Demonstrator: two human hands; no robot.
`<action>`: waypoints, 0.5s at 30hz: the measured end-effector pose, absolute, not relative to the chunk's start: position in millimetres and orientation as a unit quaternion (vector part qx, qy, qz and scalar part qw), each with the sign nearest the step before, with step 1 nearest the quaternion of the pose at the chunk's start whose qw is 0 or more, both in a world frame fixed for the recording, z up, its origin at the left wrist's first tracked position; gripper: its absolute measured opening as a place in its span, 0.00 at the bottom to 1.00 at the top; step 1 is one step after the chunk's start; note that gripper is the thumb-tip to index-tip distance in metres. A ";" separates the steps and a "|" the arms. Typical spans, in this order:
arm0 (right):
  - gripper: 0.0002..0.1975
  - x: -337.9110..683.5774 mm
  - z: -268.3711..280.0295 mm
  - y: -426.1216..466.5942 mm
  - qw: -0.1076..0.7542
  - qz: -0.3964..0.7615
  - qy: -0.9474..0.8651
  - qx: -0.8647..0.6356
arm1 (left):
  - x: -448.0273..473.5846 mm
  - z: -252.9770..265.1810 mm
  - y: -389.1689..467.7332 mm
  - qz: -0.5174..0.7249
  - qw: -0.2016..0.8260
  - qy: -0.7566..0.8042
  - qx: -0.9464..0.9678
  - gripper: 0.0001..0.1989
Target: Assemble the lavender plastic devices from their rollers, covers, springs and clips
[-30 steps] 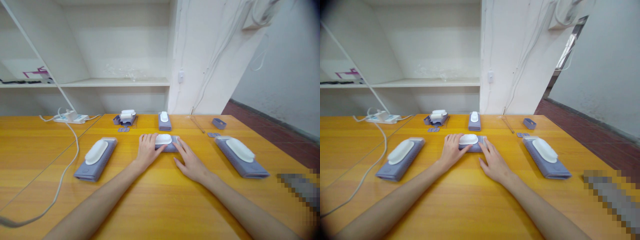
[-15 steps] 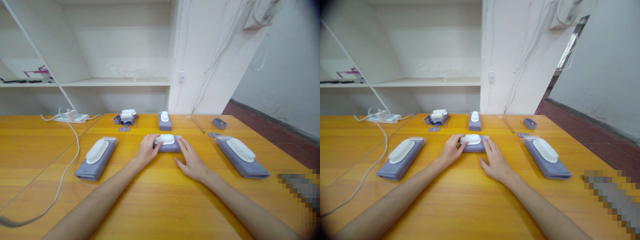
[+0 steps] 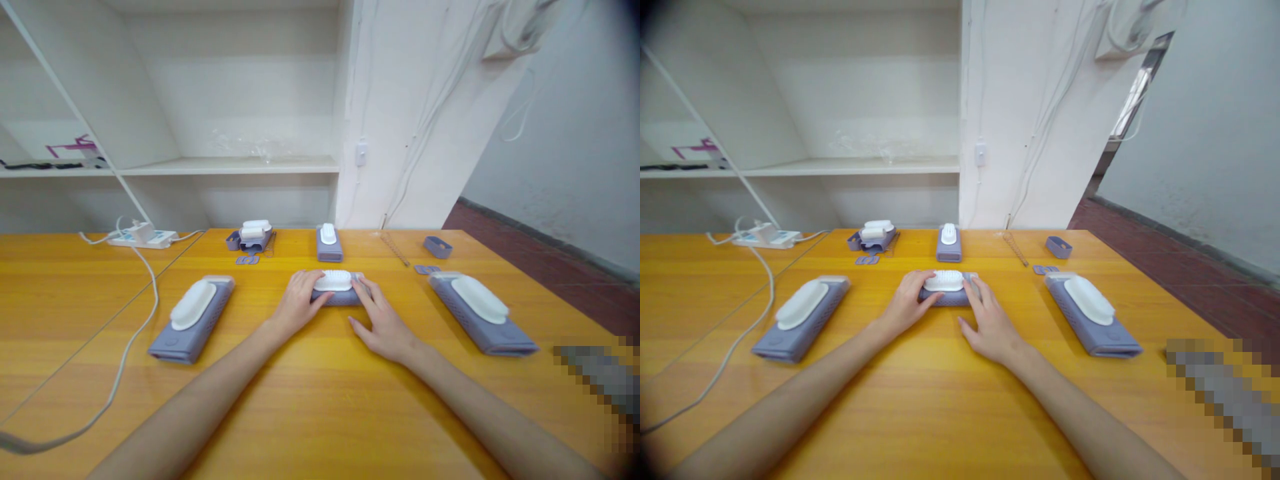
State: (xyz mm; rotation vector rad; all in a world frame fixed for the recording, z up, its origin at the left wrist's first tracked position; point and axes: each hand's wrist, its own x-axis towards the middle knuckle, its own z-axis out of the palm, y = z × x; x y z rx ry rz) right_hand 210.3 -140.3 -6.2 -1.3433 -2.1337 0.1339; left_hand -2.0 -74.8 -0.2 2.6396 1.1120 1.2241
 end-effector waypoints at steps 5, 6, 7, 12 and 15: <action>0.32 210.1 -5.8 -139.8 0.297 0.030 -0.811 -0.503 | -0.3 -1.1 -73.9 0.380 -0.061 0.451 0.806 0.21; 0.32 210.1 -5.8 -139.8 0.296 0.027 -0.812 -0.503 | -0.2 -1.5 -73.5 0.378 -0.066 0.475 0.792 0.23; 0.32 210.1 -5.8 -139.9 0.294 0.025 -0.813 -0.503 | -0.2 -1.9 -73.1 0.376 -0.069 0.495 0.780 0.26; 0.32 210.2 -6.2 -140.8 0.283 0.023 -0.816 -0.503 | -0.3 -2.1 -73.2 0.364 -0.070 0.523 0.767 0.25; 0.32 210.2 -6.4 -140.9 0.285 0.025 -0.817 -0.501 | -1.1 -0.1 -74.1 0.362 -0.063 0.499 0.785 0.23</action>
